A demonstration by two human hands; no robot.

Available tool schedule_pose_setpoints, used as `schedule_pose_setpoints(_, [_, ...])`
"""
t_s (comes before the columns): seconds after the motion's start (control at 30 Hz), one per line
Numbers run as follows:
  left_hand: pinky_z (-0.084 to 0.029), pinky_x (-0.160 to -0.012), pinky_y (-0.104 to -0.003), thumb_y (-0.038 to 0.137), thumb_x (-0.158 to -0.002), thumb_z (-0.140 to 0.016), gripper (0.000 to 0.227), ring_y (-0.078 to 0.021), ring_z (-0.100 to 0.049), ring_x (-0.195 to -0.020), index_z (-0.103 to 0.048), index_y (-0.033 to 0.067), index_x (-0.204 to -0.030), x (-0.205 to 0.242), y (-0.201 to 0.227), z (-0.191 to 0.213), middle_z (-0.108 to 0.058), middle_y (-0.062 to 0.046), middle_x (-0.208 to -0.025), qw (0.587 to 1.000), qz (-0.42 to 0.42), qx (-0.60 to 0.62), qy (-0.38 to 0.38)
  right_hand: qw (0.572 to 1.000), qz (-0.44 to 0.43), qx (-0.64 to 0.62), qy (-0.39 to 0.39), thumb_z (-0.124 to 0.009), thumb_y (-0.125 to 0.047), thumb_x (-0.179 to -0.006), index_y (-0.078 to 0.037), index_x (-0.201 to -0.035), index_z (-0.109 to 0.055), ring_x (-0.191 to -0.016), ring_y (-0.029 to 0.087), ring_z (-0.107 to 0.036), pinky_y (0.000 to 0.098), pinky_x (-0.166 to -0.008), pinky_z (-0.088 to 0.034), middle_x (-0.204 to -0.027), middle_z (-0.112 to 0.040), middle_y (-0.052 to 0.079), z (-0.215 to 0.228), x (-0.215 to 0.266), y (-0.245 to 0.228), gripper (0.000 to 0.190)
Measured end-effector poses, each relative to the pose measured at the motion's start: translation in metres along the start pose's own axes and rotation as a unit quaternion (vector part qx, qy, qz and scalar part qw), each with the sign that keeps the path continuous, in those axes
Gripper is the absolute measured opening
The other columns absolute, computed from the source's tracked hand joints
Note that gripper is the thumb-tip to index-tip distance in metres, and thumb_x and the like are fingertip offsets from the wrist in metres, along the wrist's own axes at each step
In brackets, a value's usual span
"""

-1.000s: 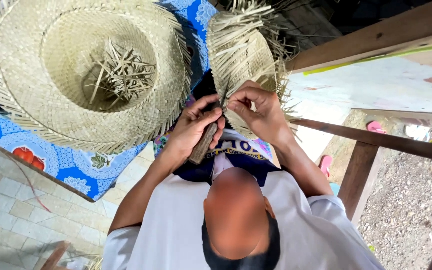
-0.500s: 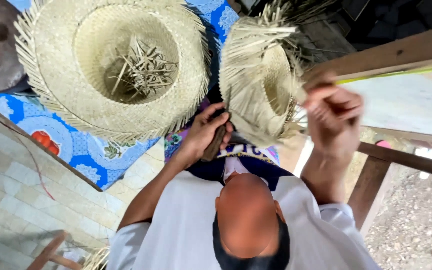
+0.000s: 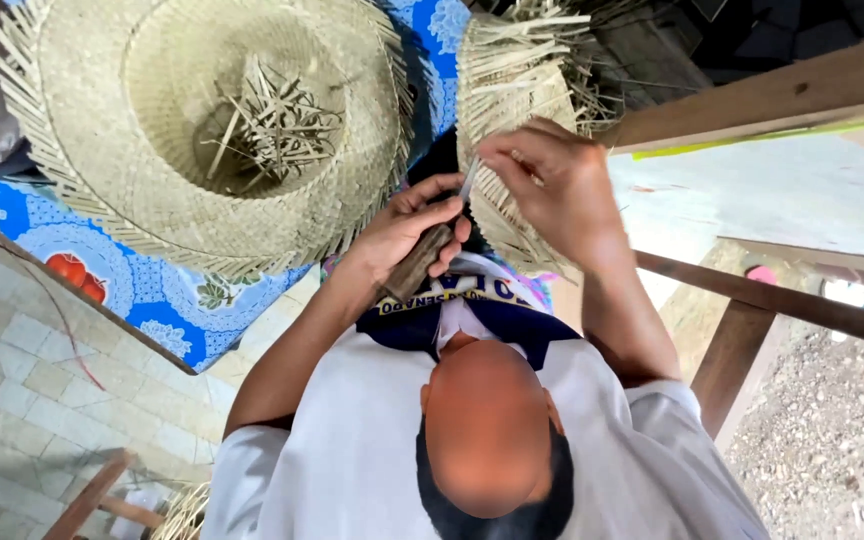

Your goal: Weaving straw strands into the edge of a hat brim to complete or reinforce the structure.

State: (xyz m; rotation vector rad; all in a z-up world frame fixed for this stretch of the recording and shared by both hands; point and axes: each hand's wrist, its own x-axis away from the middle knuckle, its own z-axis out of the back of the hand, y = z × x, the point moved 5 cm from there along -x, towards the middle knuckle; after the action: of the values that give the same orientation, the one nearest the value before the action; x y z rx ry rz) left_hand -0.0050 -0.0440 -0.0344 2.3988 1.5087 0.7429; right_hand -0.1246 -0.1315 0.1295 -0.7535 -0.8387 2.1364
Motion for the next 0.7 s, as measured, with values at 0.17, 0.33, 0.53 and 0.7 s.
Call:
schedule_pose_setpoints(0.17, [-0.051,-0.034,-0.038,0.003,-0.104,-0.06,0.033,-0.0289,-0.063,-0.051,-0.054,-0.0009,-0.136,-0.007,0.001,-0.009,-0.066,-0.03,-0.079,1.0,0.012,0.006,-0.003,0.989,-0.137,0.058,-0.028,-0.081,-0.003,-0.085,-0.006,-0.089,-0.074,-0.057,0.025,-0.059,0.0412,-0.057,-0.051,-0.071,-0.062,0.009,-0.001,0.059,0.045,0.008])
schedule_pose_setpoints(0.33, [-0.051,-0.035,-0.037,0.001,-0.105,-0.057,0.035,-0.0298,-0.063,-0.053,-0.051,-0.0028,-0.139,-0.001,0.004,-0.016,-0.066,-0.031,-0.081,1.0,0.008,-0.012,-0.006,0.988,-0.154,-0.007,0.012,-0.085,-0.004,-0.08,-0.006,-0.087,-0.074,-0.057,0.019,-0.057,0.0347,-0.055,-0.05,-0.072,-0.061,0.006,-0.017,0.071,0.051,0.013])
schedule_pose_setpoints(0.53, [-0.051,-0.035,-0.035,0.004,-0.105,-0.058,0.038,-0.0278,-0.064,-0.052,-0.051,-0.0026,-0.142,0.008,0.005,-0.016,-0.07,-0.032,-0.085,1.0,0.002,-0.009,0.003,0.985,-0.161,-0.054,0.022,-0.081,-0.002,-0.082,-0.01,-0.087,-0.077,-0.059,0.011,-0.053,0.0276,-0.059,-0.048,-0.072,-0.059,0.001,-0.031,0.071,0.067,0.01])
schedule_pose_setpoints(0.7, [-0.051,-0.034,-0.036,0.003,-0.104,-0.059,0.038,-0.028,-0.064,-0.051,-0.052,-0.0047,-0.141,0.005,-0.004,-0.009,-0.07,-0.033,-0.085,1.0,0.012,0.0,0.004,0.986,-0.153,-0.065,0.025,-0.082,0.0,-0.081,-0.01,-0.089,-0.079,-0.06,0.011,-0.051,0.0255,-0.059,-0.046,-0.071,-0.059,0.002,-0.027,0.073,0.066,0.013])
